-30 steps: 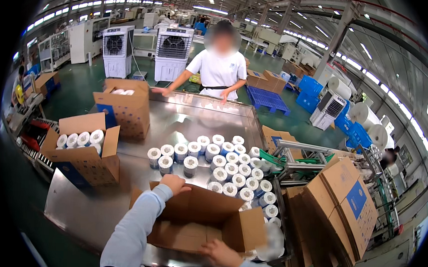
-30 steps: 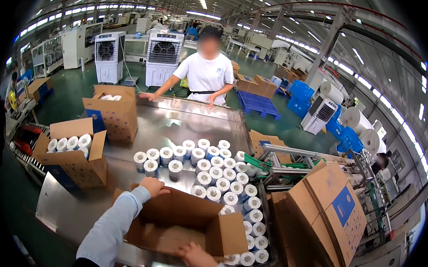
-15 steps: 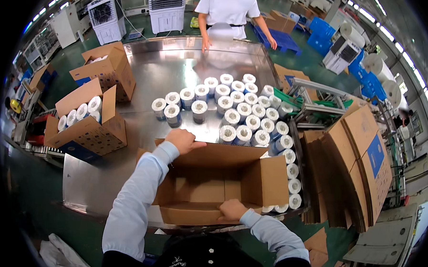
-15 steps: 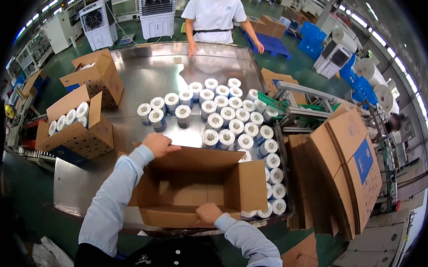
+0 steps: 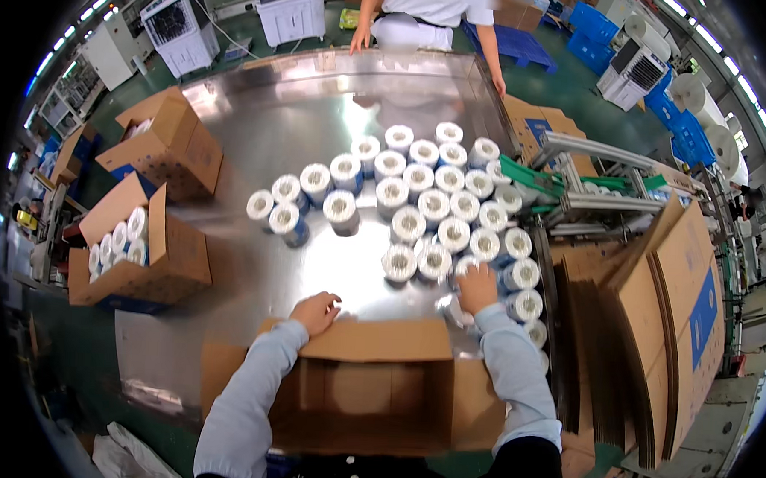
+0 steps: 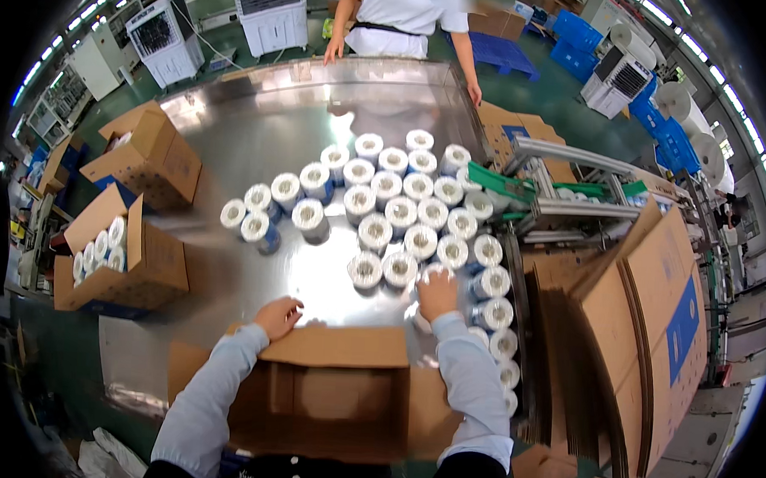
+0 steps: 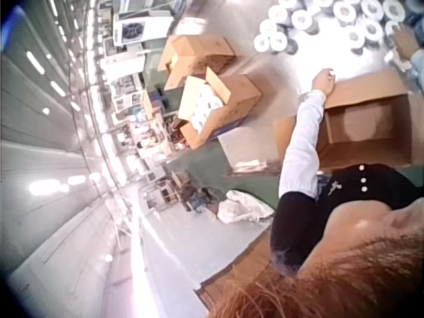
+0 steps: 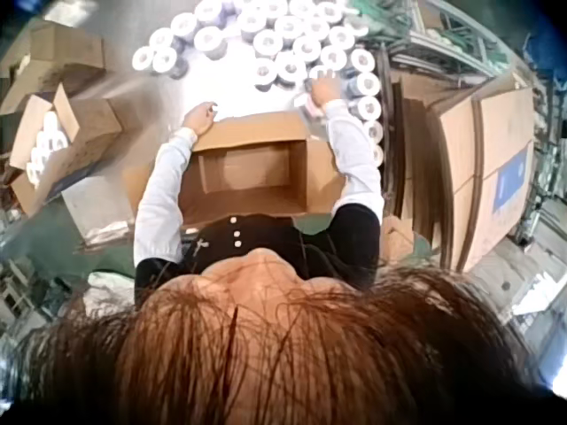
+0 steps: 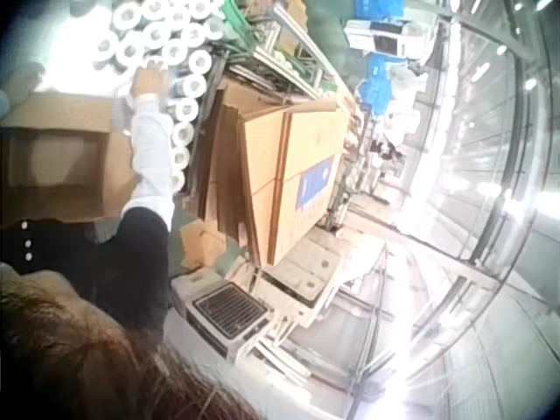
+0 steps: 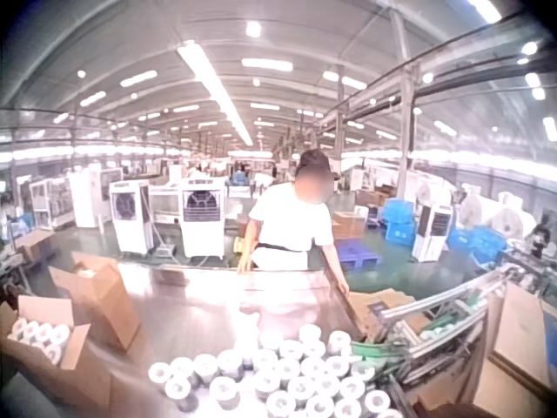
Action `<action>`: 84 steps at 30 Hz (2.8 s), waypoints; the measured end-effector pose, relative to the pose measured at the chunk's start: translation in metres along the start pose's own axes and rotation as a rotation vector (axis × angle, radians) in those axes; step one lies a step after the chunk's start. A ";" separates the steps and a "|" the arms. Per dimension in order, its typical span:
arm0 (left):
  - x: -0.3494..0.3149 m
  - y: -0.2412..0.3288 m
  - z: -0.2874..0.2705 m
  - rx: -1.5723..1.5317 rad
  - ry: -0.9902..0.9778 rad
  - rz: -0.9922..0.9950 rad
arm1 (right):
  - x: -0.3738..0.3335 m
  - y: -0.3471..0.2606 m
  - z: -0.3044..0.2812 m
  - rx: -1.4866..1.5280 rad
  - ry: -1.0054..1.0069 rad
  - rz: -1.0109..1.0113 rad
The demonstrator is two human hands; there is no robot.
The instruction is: The person takes paper rolls from a machine and a co-worker, places them into a conveyor system, and later packs them into cardboard boxes at a large metal table.
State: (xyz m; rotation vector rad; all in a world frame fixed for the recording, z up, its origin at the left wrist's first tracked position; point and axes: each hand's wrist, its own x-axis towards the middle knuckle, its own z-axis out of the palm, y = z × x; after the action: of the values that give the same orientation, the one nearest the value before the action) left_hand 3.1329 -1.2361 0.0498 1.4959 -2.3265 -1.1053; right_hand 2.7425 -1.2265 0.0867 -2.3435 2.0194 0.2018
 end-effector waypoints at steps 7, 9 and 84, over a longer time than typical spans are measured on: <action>0.089 0.035 0.029 0.256 0.271 0.134 | 0.005 0.027 0.157 0.065 0.029 0.036; 0.141 0.060 0.048 0.291 0.181 0.328 | 0.002 0.034 0.155 0.120 0.018 0.050; -0.151 0.021 -0.052 0.384 -0.058 -0.163 | -0.256 -0.230 -0.052 0.567 -0.495 -0.830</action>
State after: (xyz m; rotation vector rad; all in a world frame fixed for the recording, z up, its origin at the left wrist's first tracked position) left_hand 3.2170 -1.1306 0.1379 1.8315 -2.6069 -0.7701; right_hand 2.9364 -0.9467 0.1584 -2.2161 0.6754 0.1247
